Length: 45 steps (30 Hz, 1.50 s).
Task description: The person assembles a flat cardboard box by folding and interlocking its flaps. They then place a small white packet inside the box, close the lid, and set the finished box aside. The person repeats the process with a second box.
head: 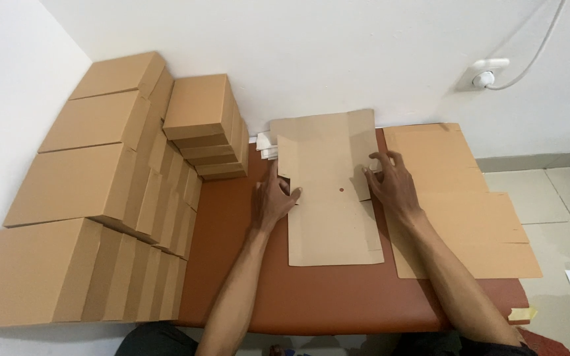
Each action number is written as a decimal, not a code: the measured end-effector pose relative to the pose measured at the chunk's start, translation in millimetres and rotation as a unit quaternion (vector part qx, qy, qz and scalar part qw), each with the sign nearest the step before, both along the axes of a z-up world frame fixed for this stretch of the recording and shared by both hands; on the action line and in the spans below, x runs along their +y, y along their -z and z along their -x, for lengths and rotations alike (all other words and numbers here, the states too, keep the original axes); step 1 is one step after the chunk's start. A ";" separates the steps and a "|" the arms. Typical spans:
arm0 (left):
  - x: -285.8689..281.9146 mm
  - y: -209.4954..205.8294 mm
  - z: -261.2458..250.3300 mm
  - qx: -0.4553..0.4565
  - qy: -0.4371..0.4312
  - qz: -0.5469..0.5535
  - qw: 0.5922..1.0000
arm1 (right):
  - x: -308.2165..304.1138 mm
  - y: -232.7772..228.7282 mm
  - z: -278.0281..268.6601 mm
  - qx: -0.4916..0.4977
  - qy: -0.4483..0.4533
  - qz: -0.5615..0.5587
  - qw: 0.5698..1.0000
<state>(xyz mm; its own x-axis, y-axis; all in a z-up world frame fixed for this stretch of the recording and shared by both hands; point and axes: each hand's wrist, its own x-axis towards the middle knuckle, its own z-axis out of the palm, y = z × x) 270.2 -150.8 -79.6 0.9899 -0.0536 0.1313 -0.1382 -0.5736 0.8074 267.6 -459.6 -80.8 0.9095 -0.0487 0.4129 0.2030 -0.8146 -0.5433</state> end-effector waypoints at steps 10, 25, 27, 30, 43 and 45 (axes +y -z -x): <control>-17.6 24.2 -8.9 -0.099 0.024 -0.040 0.994 | 20.3 -14.9 8.8 0.019 -0.132 0.002 0.991; -8.1 -21.0 7.8 -0.111 0.203 -0.157 0.960 | 9.1 -17.3 4.4 0.096 -0.247 0.104 0.959; -7.0 -29.6 9.1 -0.100 0.206 -0.150 0.962 | 4.3 -15.8 2.3 0.105 -0.259 0.107 0.954; 5.0 -40.2 11.4 -0.087 0.211 -0.116 0.967 | 5.8 -30.6 6.5 0.113 -0.258 0.110 0.953; 29.5 -63.3 16.0 0.044 0.232 -0.101 0.966 | 1.3 -85.2 17.8 0.315 -0.189 0.116 0.923; 25.5 -56.3 15.4 0.042 0.229 -0.101 0.967 | 2.4 -77.7 16.7 0.315 -0.196 0.120 0.921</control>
<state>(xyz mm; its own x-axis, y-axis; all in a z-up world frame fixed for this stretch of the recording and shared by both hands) 254.8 -125.2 -23.3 0.8633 -0.5047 -0.0079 -0.3535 -0.6157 0.7043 250.9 -457.2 -3.0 0.9002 0.3587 -0.2470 0.2133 -0.8576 -0.4679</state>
